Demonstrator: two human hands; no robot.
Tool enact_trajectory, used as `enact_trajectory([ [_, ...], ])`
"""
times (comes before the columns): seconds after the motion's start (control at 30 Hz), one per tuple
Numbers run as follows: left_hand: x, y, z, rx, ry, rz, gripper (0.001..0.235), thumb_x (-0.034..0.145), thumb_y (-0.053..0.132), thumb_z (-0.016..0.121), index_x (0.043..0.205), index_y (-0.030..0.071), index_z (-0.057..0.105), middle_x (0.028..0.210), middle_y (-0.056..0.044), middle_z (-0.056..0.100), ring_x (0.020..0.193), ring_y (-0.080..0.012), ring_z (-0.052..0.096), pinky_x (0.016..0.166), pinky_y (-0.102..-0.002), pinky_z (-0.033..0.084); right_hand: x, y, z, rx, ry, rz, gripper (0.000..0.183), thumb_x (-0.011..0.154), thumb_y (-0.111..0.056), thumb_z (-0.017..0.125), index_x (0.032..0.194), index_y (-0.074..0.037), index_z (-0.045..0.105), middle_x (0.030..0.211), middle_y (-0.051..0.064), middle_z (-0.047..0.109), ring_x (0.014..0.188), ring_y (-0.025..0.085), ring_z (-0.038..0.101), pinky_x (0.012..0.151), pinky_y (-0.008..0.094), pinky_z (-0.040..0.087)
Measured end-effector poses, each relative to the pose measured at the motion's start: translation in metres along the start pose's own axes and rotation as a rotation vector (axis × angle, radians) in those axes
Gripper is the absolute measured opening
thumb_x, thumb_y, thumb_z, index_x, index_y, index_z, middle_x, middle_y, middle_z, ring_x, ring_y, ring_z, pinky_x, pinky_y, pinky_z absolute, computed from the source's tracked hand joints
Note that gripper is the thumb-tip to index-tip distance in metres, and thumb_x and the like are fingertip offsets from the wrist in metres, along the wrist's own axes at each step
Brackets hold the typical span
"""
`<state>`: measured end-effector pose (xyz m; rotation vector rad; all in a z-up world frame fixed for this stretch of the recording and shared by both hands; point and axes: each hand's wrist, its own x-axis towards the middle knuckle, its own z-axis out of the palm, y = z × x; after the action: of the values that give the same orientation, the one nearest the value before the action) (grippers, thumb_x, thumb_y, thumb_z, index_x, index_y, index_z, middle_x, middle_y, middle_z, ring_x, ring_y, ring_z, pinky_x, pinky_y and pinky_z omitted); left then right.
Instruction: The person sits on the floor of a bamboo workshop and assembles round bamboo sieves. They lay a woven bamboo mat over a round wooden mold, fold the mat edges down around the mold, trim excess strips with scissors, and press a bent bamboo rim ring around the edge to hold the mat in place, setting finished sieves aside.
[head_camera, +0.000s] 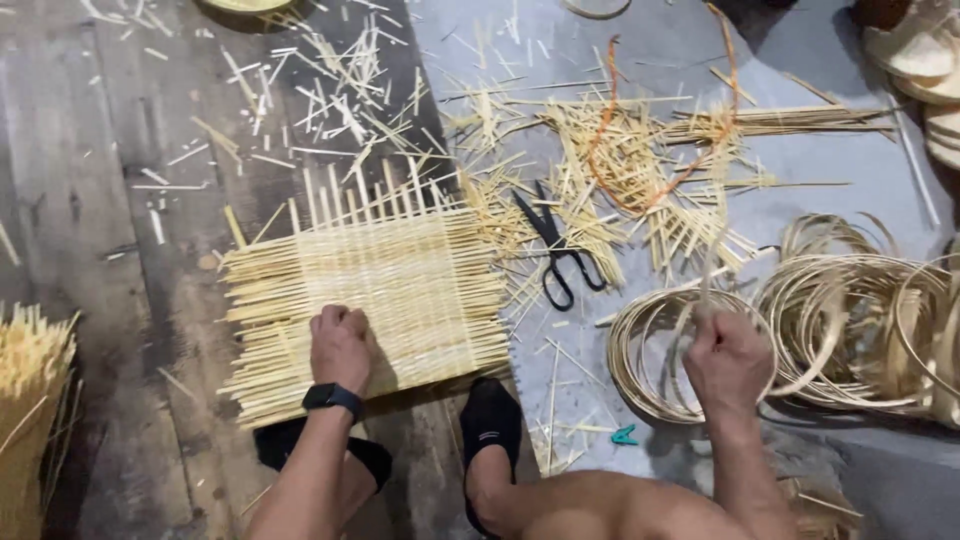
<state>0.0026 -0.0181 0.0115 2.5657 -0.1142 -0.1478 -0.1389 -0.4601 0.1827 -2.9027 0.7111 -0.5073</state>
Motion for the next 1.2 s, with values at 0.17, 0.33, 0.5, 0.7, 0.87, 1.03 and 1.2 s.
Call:
enact_trajectory([
  [0.17, 0.01, 0.045, 0.0, -0.381, -0.082, -0.261, 0.054, 0.091, 0.038, 0.069, 0.133, 0.004, 0.064, 0.137, -0.023, 0.059, 0.123, -0.0327, 0.057, 0.101, -0.047, 0.05, 0.031, -0.101, 0.005, 1.544, -0.081, 0.272, 0.033, 0.11, -0.041, 0.061, 0.092, -0.014, 0.066, 0.081, 0.001, 0.057, 0.077, 0.015, 0.055, 0.075, 0.037, 0.05],
  [0.33, 0.022, 0.106, -0.053, -2.23, -0.029, -0.535, 0.051, 0.1, 0.05, 0.048, 0.131, 0.011, 0.06, 0.099, -0.009, 0.069, 0.089, -0.021, 0.065, 0.076, -0.037, 0.057, 0.019, -0.175, 0.069, 2.215, -0.767, 0.373, 0.033, 0.113, -0.038, 0.059, 0.104, -0.007, 0.063, 0.091, 0.003, 0.059, 0.087, 0.019, 0.057, 0.087, 0.04, 0.049],
  [0.5, 0.028, 0.046, -0.054, -2.183, 0.072, -0.375, 0.039, 0.11, 0.042, 0.057, 0.118, 0.004, 0.066, 0.074, 0.003, 0.051, 0.067, -0.0094, 0.047, 0.053, -0.026, 0.04, 0.043, -0.196, 0.075, 1.853, -0.87, 0.434, 0.038, 0.101, -0.029, 0.055, 0.128, -0.002, 0.057, 0.098, 0.007, 0.064, 0.096, 0.024, 0.065, 0.095, 0.047, 0.055],
  [0.7, 0.03, 0.046, -0.089, -2.047, 0.018, -0.571, 0.032, 0.103, 0.033, 0.062, 0.103, 0.002, 0.066, 0.068, 0.002, 0.051, 0.059, -0.0093, 0.046, 0.046, -0.023, 0.034, 0.112, -0.214, 0.054, 1.299, -0.961, 0.445, 0.052, 0.107, -0.034, 0.044, 0.139, 0.006, 0.053, 0.098, 0.01, 0.063, 0.09, 0.024, 0.066, 0.084, 0.044, 0.059],
  [0.87, 0.039, 0.037, -0.094, -2.004, 0.054, -0.589, 0.028, 0.101, 0.029, 0.063, 0.1, 0.002, 0.069, 0.064, 0.003, 0.049, 0.055, -0.0078, 0.043, 0.044, -0.022, 0.033, 0.141, -0.24, 0.058, 1.062, -1.027, 0.44, 0.053, 0.107, -0.043, 0.041, 0.128, 0.002, 0.06, 0.083, 0.005, 0.055, 0.069, 0.017, 0.055, 0.065, 0.034, 0.054],
  [1.03, 0.049, 0.01, -0.078, -2.194, 0.211, -0.65, 0.027, 0.103, 0.029, 0.064, 0.089, 0.007, 0.062, 0.064, 0.003, 0.047, 0.052, -0.0074, 0.04, 0.039, -0.022, 0.03, 0.115, -0.23, 0.121, 1.275, -1.03, 0.448, 0.045, 0.107, -0.041, 0.057, 0.116, 0.003, 0.06, 0.067, -0.003, 0.041, 0.053, 0.01, 0.037, 0.047, 0.028, 0.036],
  [1.2, 0.038, 0.006, -0.067, -1.908, 0.333, -0.798, 0.02, 0.097, 0.029, 0.065, 0.094, 0.01, 0.066, 0.063, 0.003, 0.048, 0.049, -0.007, 0.04, 0.038, -0.022, 0.031, 0.062, -0.225, 0.167, 1.24, -0.785, 0.474, 0.03, 0.097, -0.025, 0.062, 0.116, -0.002, 0.064, 0.079, 0.003, 0.066, 0.063, 0.012, 0.061, 0.053, 0.029, 0.053],
])
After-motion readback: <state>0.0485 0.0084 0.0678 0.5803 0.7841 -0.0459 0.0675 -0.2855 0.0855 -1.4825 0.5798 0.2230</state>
